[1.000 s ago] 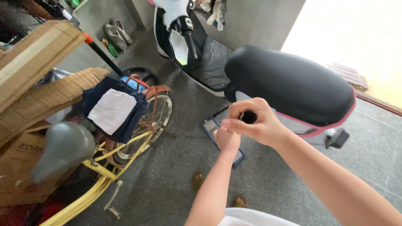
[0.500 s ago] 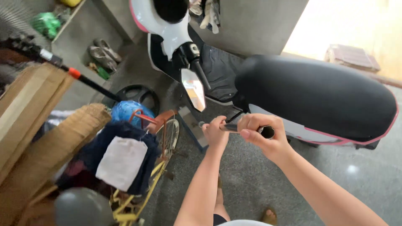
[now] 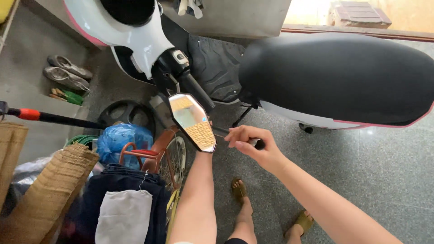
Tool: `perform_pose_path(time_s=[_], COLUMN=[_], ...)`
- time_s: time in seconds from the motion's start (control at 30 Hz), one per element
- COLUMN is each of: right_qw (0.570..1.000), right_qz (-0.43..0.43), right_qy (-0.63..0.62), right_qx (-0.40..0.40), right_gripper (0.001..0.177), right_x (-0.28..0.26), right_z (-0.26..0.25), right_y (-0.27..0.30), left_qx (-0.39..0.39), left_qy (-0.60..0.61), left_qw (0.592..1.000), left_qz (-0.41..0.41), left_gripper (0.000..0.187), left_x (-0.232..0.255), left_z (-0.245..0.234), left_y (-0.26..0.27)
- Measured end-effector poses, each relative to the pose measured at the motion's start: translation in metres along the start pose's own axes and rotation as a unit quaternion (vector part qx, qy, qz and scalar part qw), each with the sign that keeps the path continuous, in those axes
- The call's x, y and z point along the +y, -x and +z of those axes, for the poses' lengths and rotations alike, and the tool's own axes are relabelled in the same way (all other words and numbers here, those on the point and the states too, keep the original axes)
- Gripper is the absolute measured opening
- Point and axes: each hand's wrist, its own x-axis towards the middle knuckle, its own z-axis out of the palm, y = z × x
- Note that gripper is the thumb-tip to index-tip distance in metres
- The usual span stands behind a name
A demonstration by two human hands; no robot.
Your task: The person mops a tiled floor using a flat mop, moving back and forth across the area. They navigate around stored items including a bicycle, scooter, and shoe rack while maintaining continuous contact with the floor.
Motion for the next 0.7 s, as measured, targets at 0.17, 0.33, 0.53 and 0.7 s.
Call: perform_pose_path(time_s=[0.17, 0.33, 0.53, 0.7], right_qw=[0.999, 0.995, 0.979, 0.959], right_qz=[0.021, 0.05, 0.09, 0.114], right_qy=[0.031, 0.067, 0.155, 0.225], right_qx=[0.013, 0.05, 0.102, 0.132], right_gripper=[0.034, 0.034, 0.027, 0.029], right_x=[0.023, 0.021, -0.038, -0.117], right_z=[-0.006, -0.016, -0.045, -0.083], right_y=[0.008, 0.042, 0.07, 0.094], left_qx=[-0.061, -0.141, -0.215, -0.249], left_qy=[0.079, 0.171, -0.001, 0.007], left_qw=[0.988, 0.94, 0.953, 0.954], left_qz=[-0.115, -0.261, -0.214, -0.17], left_gripper=[0.045, 0.039, 0.049, 0.034], left_x=[-0.012, 0.008, 0.09, 0.194], left_z=[0.021, 0.032, 0.001, -0.02], left_y=[0.039, 0.045, 0.037, 0.033])
